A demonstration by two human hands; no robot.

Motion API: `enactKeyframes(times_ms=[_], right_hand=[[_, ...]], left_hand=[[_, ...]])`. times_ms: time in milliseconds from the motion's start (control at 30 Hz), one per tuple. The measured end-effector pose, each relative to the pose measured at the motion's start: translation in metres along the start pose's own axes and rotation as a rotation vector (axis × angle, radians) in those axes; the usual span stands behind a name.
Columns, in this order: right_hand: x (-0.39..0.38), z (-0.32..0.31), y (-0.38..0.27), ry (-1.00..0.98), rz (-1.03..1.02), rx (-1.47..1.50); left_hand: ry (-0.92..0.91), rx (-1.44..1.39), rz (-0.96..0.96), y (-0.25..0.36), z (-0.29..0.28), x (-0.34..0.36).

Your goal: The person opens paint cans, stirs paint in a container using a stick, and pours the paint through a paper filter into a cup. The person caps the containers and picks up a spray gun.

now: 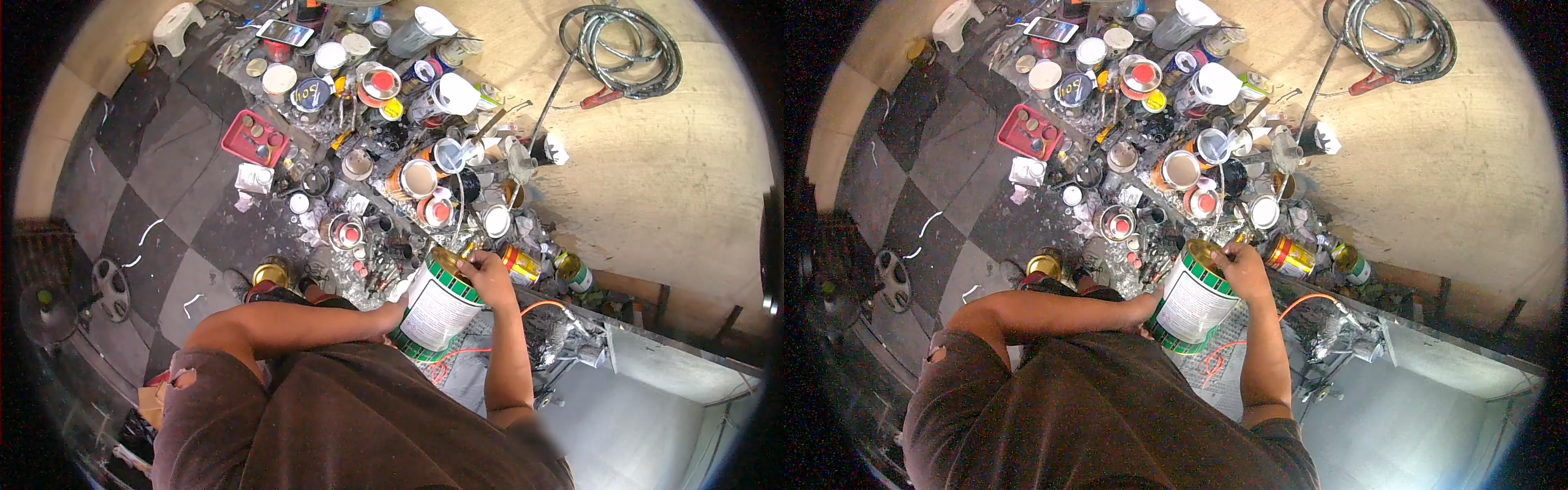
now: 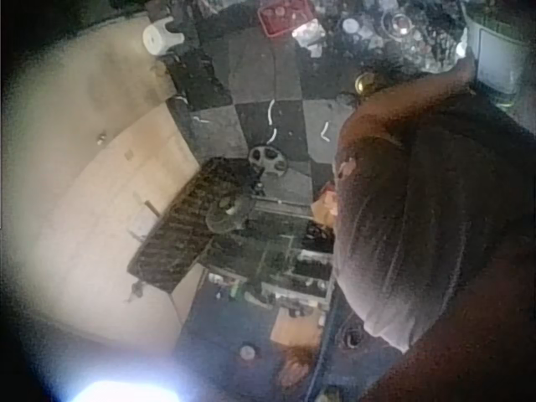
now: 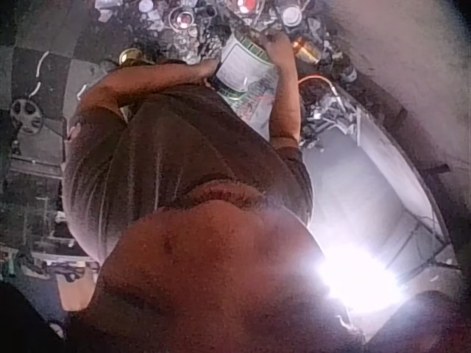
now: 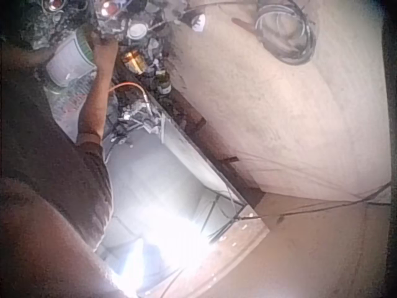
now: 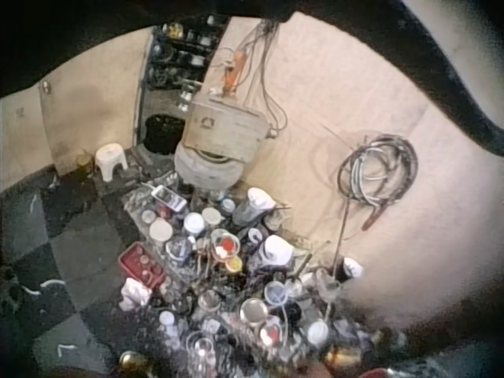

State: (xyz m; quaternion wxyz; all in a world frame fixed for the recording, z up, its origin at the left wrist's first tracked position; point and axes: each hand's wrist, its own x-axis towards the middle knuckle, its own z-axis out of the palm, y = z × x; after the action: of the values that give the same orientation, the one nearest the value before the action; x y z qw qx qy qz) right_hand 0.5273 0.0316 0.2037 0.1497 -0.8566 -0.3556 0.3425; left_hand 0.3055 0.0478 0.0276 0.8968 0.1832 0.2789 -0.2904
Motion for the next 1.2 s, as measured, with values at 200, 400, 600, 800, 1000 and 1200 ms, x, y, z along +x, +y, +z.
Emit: enactKeyframes(times_ms=[200,400,600,800,1000,1200], right_hand=[[-0.001,0.000,-0.004,-0.004,-0.003,0.003],[0.000,0.000,0.000,-0.007,-0.024,-0.011],[0.001,0.003,0.006,0.017,-0.017,-0.018],[0.001,0.002,0.004,0.007,-0.001,-0.018],[0.000,0.000,-0.001,0.002,-0.006,-0.040],[0.002,0.000,0.002,-0.018,-0.005,0.034]], left_hand=[[0.060,-0.002,-0.047,0.006,0.008,-0.013],[0.044,0.042,-0.059,0.003,0.005,-0.011],[0.010,0.037,0.027,-0.017,-0.009,0.024],[0.172,0.088,0.004,0.014,0.023,-0.023],[0.183,0.072,-0.064,0.004,0.015,-0.008],[0.079,0.033,-0.064,0.009,0.010,-0.012]])
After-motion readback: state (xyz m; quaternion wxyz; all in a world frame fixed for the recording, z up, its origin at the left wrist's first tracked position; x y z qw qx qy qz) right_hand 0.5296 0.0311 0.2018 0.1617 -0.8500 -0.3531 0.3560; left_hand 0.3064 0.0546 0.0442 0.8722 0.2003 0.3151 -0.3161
